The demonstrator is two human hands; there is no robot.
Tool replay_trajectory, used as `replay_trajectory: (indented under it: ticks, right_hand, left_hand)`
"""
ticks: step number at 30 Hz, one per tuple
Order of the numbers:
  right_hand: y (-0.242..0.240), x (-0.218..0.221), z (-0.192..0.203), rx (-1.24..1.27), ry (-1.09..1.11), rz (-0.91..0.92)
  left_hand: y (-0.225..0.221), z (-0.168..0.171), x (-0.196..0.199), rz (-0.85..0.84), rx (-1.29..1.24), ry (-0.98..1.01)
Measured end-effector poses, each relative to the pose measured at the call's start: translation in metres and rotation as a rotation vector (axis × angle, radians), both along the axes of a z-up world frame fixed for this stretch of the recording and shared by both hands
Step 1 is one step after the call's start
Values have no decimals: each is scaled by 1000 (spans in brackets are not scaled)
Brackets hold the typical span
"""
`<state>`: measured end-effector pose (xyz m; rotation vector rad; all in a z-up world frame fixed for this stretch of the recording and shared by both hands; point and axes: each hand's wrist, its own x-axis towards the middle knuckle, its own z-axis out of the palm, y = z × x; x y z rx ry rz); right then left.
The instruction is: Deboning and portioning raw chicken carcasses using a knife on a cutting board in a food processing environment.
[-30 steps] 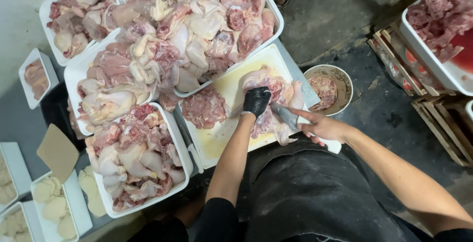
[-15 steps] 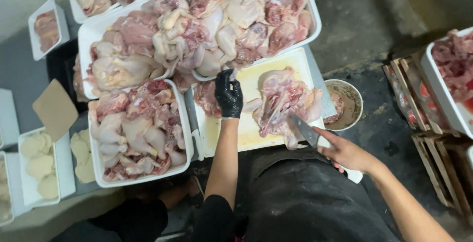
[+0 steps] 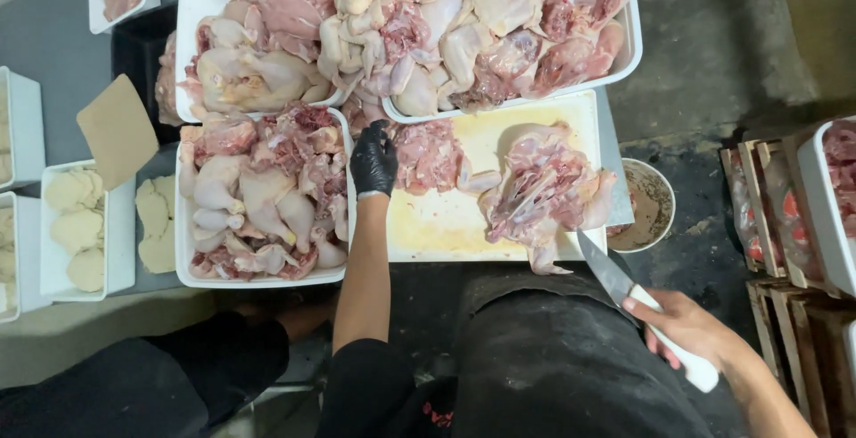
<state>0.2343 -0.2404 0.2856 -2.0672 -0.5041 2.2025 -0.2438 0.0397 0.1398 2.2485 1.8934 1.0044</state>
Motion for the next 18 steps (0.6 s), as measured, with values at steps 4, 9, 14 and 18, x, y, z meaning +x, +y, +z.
replay_trajectory:
  ticks: [4,9,14,18]
  right_hand:
    - [-25,31,-12,-67,25,91]
    - [5,39,-2,260,-110,77]
    - [51,16,-1,408,-432,772]
    - [79,0,-12,615,-528,944]
  left_hand:
    - [-29,-13,94,-165,-88,-185]
    - [-68,-6,244,-127,-1023,358]
    - [-74,-54,251,-95,-1044,298]
    - [-117,-89,229,-26,-1069,217]
